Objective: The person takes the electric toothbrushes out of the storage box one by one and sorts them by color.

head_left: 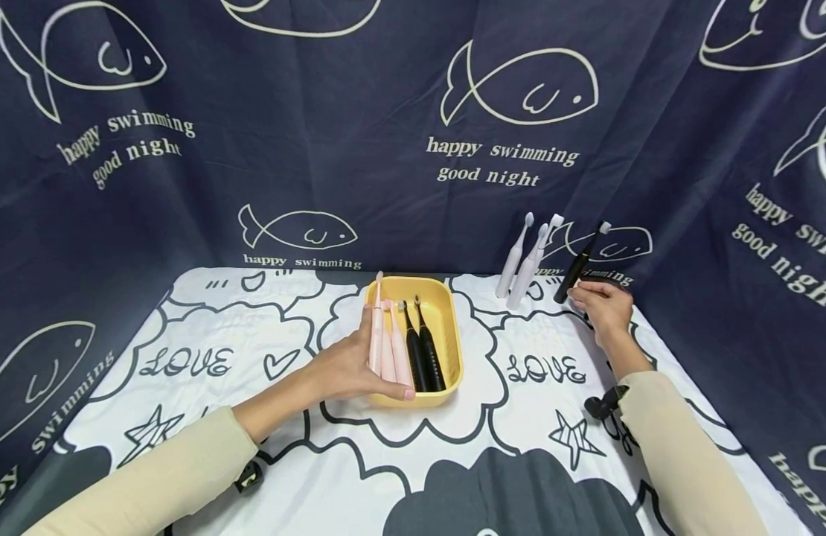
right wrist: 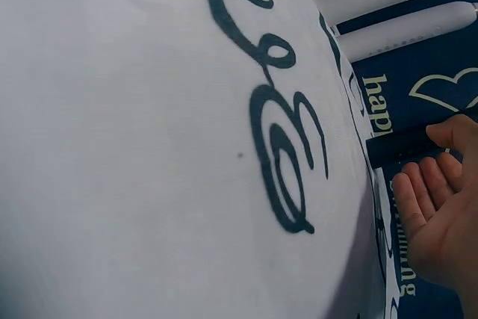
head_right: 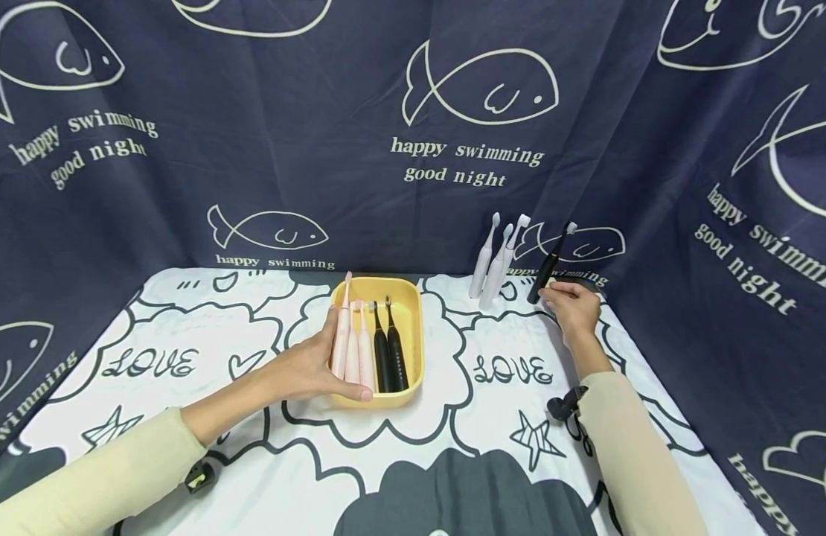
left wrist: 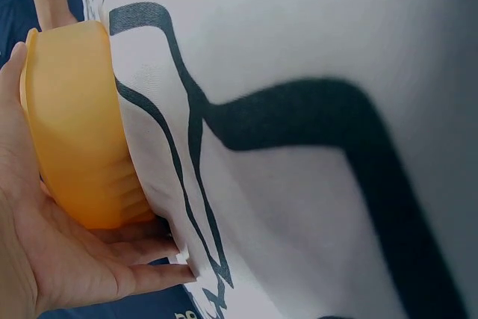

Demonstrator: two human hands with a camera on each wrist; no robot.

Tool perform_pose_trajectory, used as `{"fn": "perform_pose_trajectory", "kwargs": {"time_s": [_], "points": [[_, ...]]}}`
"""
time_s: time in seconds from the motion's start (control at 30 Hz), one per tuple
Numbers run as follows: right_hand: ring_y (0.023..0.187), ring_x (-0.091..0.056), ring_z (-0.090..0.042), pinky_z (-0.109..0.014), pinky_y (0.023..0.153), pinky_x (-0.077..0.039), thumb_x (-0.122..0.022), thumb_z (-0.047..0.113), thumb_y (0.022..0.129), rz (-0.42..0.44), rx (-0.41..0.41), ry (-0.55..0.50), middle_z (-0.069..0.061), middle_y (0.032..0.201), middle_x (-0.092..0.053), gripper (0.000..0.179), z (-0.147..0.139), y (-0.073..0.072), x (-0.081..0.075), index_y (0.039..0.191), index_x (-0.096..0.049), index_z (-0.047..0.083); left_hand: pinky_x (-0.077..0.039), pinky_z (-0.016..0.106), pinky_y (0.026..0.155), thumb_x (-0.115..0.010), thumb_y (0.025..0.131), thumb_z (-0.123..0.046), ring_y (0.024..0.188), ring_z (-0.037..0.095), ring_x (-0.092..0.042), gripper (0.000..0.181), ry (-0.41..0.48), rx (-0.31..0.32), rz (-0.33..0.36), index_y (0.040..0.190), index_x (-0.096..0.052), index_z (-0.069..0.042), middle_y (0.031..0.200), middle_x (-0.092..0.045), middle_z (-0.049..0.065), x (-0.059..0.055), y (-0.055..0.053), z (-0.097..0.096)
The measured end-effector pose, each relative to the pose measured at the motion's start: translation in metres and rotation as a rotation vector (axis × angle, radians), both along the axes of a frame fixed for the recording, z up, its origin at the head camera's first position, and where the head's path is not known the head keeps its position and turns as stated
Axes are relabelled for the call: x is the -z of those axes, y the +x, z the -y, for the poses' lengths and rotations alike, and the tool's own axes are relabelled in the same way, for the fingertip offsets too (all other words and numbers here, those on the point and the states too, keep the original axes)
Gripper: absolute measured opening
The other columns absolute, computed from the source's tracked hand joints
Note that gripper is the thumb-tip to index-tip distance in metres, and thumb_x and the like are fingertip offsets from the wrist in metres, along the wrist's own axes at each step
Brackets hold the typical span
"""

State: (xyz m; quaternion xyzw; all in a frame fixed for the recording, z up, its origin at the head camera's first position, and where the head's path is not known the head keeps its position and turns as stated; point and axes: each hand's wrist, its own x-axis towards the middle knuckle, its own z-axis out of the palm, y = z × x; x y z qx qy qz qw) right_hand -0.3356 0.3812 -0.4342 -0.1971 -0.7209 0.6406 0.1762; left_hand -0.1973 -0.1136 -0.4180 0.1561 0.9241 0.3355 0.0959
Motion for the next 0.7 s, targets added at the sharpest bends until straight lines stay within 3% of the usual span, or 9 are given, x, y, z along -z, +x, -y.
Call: {"fn": "perform_pose_trajectory", "kwargs": {"time_s": [0.2,0.33,0.5,0.7], "points": [[0.064,-0.077,-0.001,-0.017,0.069,-0.063,-0.087,-0.003,0.092,0.005,-0.071,-0.055,0.018,0.070,-0.076,0.022,0.003,0.008,-0.003,0.088,-0.080,0.018,-0.056,0.053,0.115,-0.096,0.061,-0.086,0.145,0.030,-0.064,0.178,0.013,0.003,-0.009,0.181,0.018,-0.022,0.178,-0.046,0.018,0.000,0.000,0.000],[0.065,-0.077,0.000,-0.018,0.069,-0.064,-0.085,0.000,0.095,0.073,-0.133,-0.025,0.017,0.068,-0.076,0.023,0.006,0.015,-0.004,0.086,-0.077,0.019,-0.056,0.052,0.116,-0.097,0.062,-0.085,0.146,0.029,-0.064,0.178,0.018,0.011,-0.014,0.181,0.019,-0.019,0.178,-0.046,0.020,0.000,0.000,0.000],[0.067,-0.077,0.000,-0.020,0.071,-0.065,-0.085,0.004,0.096,0.119,-0.195,0.034,0.016,0.068,-0.076,0.012,0.009,0.019,-0.004,0.100,-0.074,0.009,-0.056,0.051,0.117,-0.097,0.061,-0.085,0.148,0.031,-0.063,0.180,0.028,0.005,0.000,0.181,0.017,-0.015,0.174,-0.050,0.024,0.000,0.000,-0.001],[0.070,-0.078,0.001,-0.020,0.073,-0.065,-0.083,0.005,0.099,0.104,-0.281,0.036,0.016,0.070,-0.079,0.022,0.018,0.023,-0.004,0.117,-0.073,-0.002,-0.054,0.053,0.119,-0.097,0.059,-0.087,0.155,0.033,-0.058,0.182,0.016,-0.015,0.027,0.180,0.017,-0.012,0.179,-0.041,0.025,0.000,0.000,-0.001]]}}
